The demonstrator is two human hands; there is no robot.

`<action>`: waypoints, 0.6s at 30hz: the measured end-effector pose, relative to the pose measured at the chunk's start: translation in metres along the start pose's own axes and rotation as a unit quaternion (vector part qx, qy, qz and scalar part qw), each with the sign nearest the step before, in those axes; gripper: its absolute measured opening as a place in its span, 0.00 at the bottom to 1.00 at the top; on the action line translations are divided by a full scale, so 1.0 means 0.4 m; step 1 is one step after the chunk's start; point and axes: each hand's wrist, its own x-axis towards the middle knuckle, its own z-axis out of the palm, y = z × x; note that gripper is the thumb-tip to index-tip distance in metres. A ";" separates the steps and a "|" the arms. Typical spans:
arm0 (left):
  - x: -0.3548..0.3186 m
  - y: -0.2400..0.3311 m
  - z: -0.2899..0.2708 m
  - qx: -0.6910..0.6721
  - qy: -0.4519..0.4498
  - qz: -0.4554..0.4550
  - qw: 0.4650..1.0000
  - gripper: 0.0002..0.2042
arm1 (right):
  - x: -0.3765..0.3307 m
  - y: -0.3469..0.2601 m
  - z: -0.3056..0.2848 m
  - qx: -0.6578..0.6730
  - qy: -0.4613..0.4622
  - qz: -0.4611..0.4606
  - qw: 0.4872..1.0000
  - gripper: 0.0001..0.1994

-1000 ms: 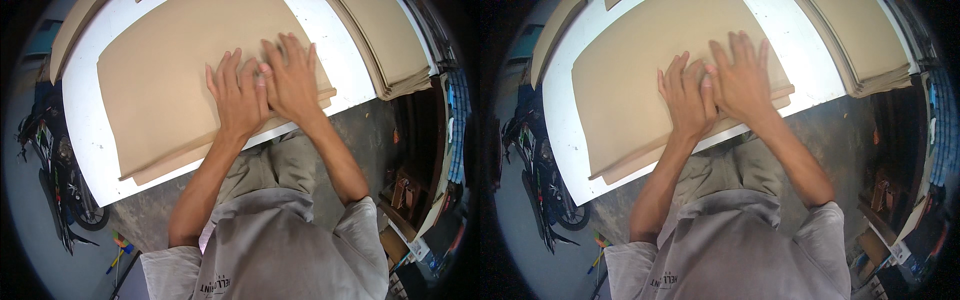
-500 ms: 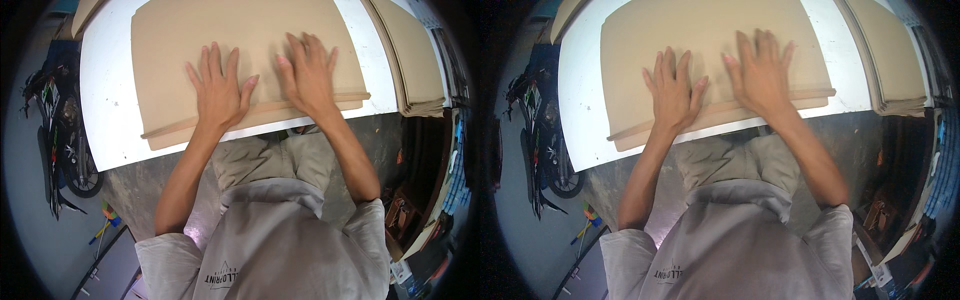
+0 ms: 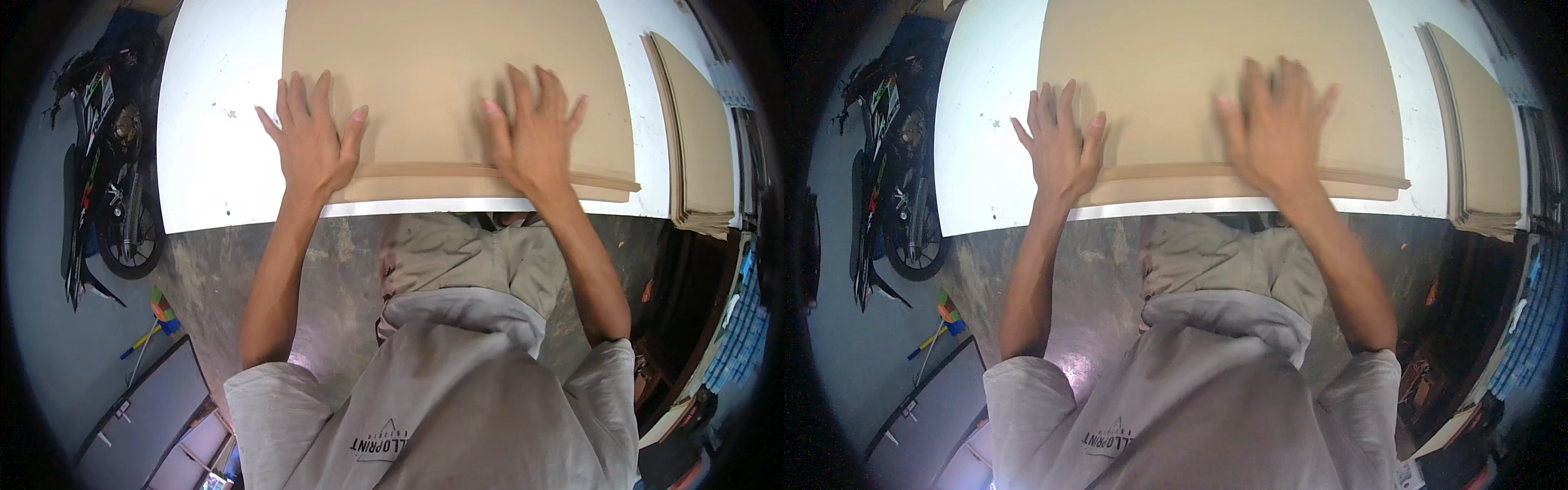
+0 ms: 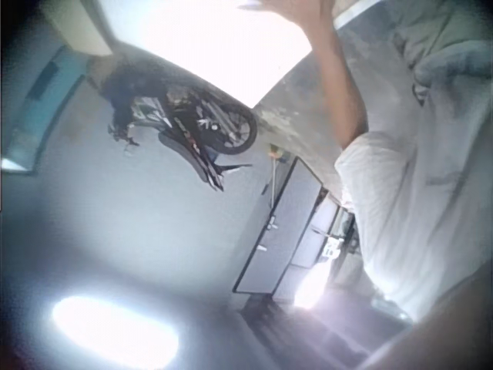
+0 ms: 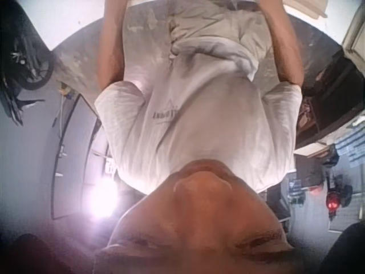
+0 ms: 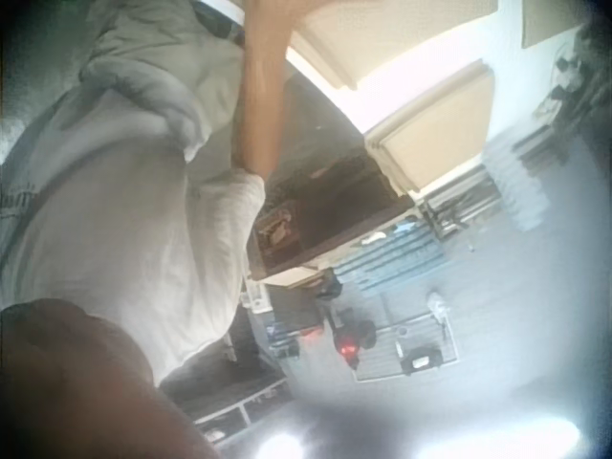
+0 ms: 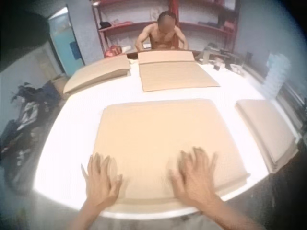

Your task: The person folds large flat cardboard sheets in half on a white table, pressing the crease with both hands to flatten it. The folded pieces are stacked on the table as the process repeats.

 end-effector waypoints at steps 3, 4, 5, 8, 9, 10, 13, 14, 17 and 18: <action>0.008 -0.014 -0.008 -0.037 -0.052 -0.005 0.998 0.39 | 0.003 -0.048 0.034 0.081 -0.033 0.010 0.996 0.33; 0.013 -0.027 -0.016 -0.008 -0.038 0.022 0.999 0.38 | 0.010 -0.051 0.039 0.095 -0.024 0.002 0.995 0.33; 0.017 -0.040 -0.024 0.031 -0.047 0.047 0.997 0.37 | 0.008 -0.050 0.036 0.089 -0.031 -0.028 0.995 0.32; 0.011 -0.068 -0.028 0.024 0.017 0.032 0.999 0.32 | 0.026 -0.075 0.019 0.042 -0.076 0.014 0.996 0.32; 0.007 -0.071 -0.026 0.015 0.014 -0.001 1.000 0.31 | 0.034 -0.095 0.012 0.026 -0.055 0.008 0.998 0.32; 0.002 -0.075 -0.023 0.001 0.043 0.023 0.999 0.30 | 0.042 -0.130 0.013 0.003 -0.052 0.018 0.998 0.32; -0.005 -0.082 -0.016 -0.005 0.035 0.057 0.998 0.26 | 0.059 -0.293 0.064 0.093 -0.080 -0.018 0.992 0.32; -0.003 -0.083 -0.013 -0.007 0.041 0.064 0.997 0.25 | 0.059 -0.327 0.090 0.127 -0.028 -0.030 0.991 0.33; 0.000 -0.095 -0.025 0.015 -0.007 0.074 0.997 0.26 | 0.027 -0.285 0.125 0.141 -0.020 -0.049 0.989 0.35; 0.003 -0.097 -0.028 0.021 -0.014 0.090 0.996 0.27 | 0.009 -0.242 0.114 0.124 0.015 -0.061 0.990 0.36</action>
